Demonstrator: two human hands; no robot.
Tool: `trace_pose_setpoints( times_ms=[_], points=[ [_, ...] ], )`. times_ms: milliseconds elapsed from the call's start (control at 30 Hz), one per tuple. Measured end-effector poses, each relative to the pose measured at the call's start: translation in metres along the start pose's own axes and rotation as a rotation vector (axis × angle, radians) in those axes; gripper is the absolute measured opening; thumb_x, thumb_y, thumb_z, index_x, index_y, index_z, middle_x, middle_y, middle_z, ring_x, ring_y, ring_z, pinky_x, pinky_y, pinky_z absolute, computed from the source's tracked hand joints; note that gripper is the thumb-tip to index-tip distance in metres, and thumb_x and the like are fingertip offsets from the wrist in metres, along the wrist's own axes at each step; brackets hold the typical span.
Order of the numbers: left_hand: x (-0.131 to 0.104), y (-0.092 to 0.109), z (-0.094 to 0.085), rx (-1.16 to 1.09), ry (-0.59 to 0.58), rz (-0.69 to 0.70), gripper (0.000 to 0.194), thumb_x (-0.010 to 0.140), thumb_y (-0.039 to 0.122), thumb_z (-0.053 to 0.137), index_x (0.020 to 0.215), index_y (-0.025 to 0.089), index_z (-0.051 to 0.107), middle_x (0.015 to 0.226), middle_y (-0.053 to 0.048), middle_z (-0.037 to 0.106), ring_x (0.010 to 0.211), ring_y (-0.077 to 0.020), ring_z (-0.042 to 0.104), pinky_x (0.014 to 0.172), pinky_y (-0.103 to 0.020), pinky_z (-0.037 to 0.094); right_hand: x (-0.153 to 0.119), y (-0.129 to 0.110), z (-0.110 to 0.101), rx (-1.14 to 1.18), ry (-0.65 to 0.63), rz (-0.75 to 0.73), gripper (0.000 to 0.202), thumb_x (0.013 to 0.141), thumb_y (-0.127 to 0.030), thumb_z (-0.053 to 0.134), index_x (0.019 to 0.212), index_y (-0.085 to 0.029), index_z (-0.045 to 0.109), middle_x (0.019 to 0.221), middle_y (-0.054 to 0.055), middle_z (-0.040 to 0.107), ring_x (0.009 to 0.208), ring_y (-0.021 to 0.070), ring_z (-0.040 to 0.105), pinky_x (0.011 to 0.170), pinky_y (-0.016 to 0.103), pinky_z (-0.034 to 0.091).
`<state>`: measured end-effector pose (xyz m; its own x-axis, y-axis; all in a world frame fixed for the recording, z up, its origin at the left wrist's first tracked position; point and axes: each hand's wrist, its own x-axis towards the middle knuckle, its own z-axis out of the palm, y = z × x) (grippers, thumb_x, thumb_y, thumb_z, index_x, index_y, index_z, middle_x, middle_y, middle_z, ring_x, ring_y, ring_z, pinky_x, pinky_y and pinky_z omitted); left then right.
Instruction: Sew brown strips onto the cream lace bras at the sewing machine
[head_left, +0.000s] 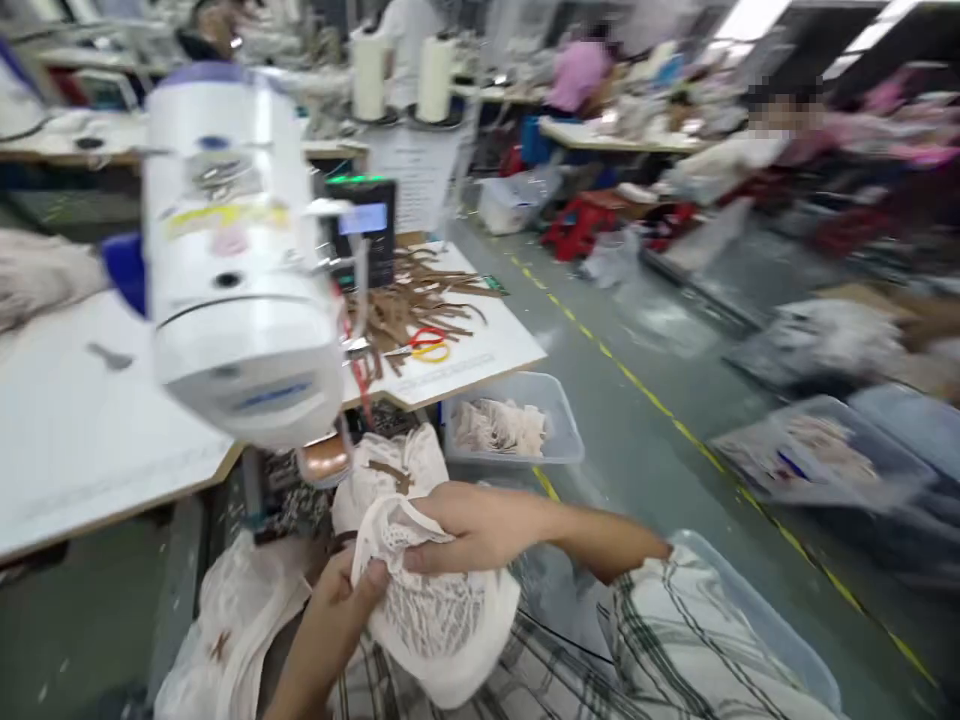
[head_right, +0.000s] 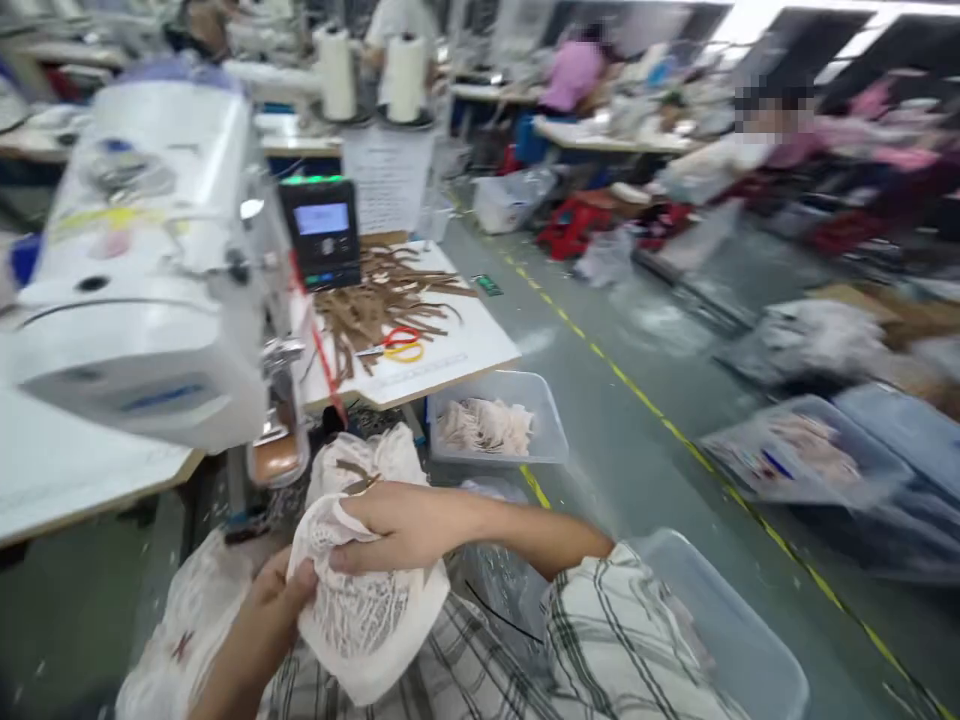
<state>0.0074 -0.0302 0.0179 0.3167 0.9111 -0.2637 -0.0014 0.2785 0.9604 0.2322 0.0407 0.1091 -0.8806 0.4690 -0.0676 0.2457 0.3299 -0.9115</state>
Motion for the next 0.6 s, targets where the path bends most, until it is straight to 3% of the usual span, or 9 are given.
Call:
trace_pose_setpoints(
  times_ms=[67, 133, 200, 267, 300, 333, 400, 467, 600],
  points=[
    [0.024, 0.010, 0.023, -0.108, -0.212, -0.065, 0.051, 0.089, 0.058, 0.057, 0.111, 0.013, 0.068, 0.096, -0.011, 0.073, 0.089, -0.0259, 0.066, 0.078, -0.034, 0.051, -0.036, -0.015, -0.026, -0.029, 0.044, 0.071, 0.028, 0.097, -0.037, 0.050, 0.110, -0.014, 0.060, 0.093, 0.004, 0.064, 0.080, 0.0123, 0.056, 0.075, 0.022, 0.044],
    [0.039, 0.013, 0.043, -0.089, -0.293, -0.071, 0.048, 0.090, 0.055, 0.059, 0.111, 0.013, 0.068, 0.096, -0.010, 0.073, 0.089, -0.0248, 0.065, 0.080, -0.033, 0.050, -0.062, -0.007, -0.035, -0.008, 0.126, 0.157, 0.040, 0.092, -0.045, 0.060, 0.120, -0.016, 0.059, 0.101, 0.005, 0.066, 0.088, 0.0145, 0.058, 0.079, 0.023, 0.044],
    [0.048, 0.005, 0.054, -0.009, -0.312, -0.085, 0.047, 0.090, 0.054, 0.059, 0.111, 0.013, 0.068, 0.097, -0.010, 0.072, 0.089, -0.0238, 0.064, 0.081, -0.032, 0.050, -0.069, 0.026, -0.025, 0.111, 0.258, 0.232, 0.057, 0.073, -0.051, 0.079, 0.117, -0.018, 0.063, 0.106, 0.005, 0.066, 0.095, 0.0170, 0.058, 0.085, 0.025, 0.043],
    [0.056, -0.011, 0.055, 0.095, -0.296, -0.106, 0.048, 0.090, 0.057, 0.057, 0.107, 0.013, 0.068, 0.096, -0.009, 0.071, 0.089, -0.0232, 0.063, 0.081, -0.031, 0.049, -0.059, 0.073, -0.001, 0.498, 0.375, 0.258, 0.058, 0.053, -0.042, 0.093, 0.100, -0.017, 0.069, 0.098, 0.002, 0.066, 0.093, 0.0159, 0.057, 0.087, 0.025, 0.042],
    [0.059, -0.022, 0.053, 0.159, -0.279, -0.108, 0.049, 0.090, 0.059, 0.056, 0.102, 0.013, 0.067, 0.094, -0.009, 0.071, 0.088, -0.0228, 0.062, 0.081, -0.031, 0.049, -0.050, 0.097, 0.014, 0.809, 0.440, 0.293, 0.048, 0.057, -0.040, 0.091, 0.092, -0.016, 0.069, 0.089, 0.000, 0.067, 0.085, 0.0134, 0.057, 0.082, 0.024, 0.043],
    [0.062, -0.032, 0.049, 0.231, -0.266, -0.111, 0.051, 0.089, 0.061, 0.054, 0.096, 0.013, 0.067, 0.091, -0.008, 0.070, 0.086, -0.0223, 0.061, 0.079, -0.030, 0.048, -0.040, 0.118, 0.029, 1.138, 0.628, 0.308, 0.044, 0.058, -0.041, 0.091, 0.084, -0.014, 0.068, 0.079, -0.001, 0.066, 0.074, 0.0112, 0.056, 0.076, 0.024, 0.043],
    [0.065, -0.053, 0.037, 0.366, -0.250, -0.112, 0.054, 0.089, 0.066, 0.050, 0.087, 0.014, 0.065, 0.085, -0.007, 0.068, 0.081, -0.0214, 0.059, 0.074, -0.029, 0.047, -0.021, 0.148, 0.053, 1.292, 0.717, 0.301, 0.043, 0.060, -0.043, 0.089, 0.080, -0.014, 0.065, 0.072, -0.003, 0.064, 0.066, 0.0088, 0.055, 0.071, 0.023, 0.043],
    [0.064, -0.070, 0.021, 0.485, -0.260, -0.092, 0.058, 0.087, 0.070, 0.048, 0.082, 0.015, 0.065, 0.081, -0.006, 0.066, 0.079, -0.0210, 0.058, 0.072, -0.028, 0.046, -0.011, 0.163, 0.066, 1.368, 0.758, 0.275, 0.043, 0.060, -0.041, 0.089, 0.080, -0.013, 0.064, 0.073, -0.002, 0.066, 0.066, 0.0095, 0.059, 0.071, 0.023, 0.044],
    [0.053, -0.092, -0.017, 0.674, -0.305, -0.064, 0.063, 0.082, 0.076, 0.047, 0.075, 0.016, 0.066, 0.073, -0.005, 0.065, 0.074, -0.0206, 0.059, 0.069, -0.027, 0.044, -0.016, 0.168, 0.057, 1.517, 0.811, 0.222, 0.033, 0.070, -0.037, 0.082, 0.084, -0.014, 0.063, 0.078, 0.000, 0.071, 0.077, 0.0127, 0.068, 0.082, 0.026, 0.049]
  ],
)
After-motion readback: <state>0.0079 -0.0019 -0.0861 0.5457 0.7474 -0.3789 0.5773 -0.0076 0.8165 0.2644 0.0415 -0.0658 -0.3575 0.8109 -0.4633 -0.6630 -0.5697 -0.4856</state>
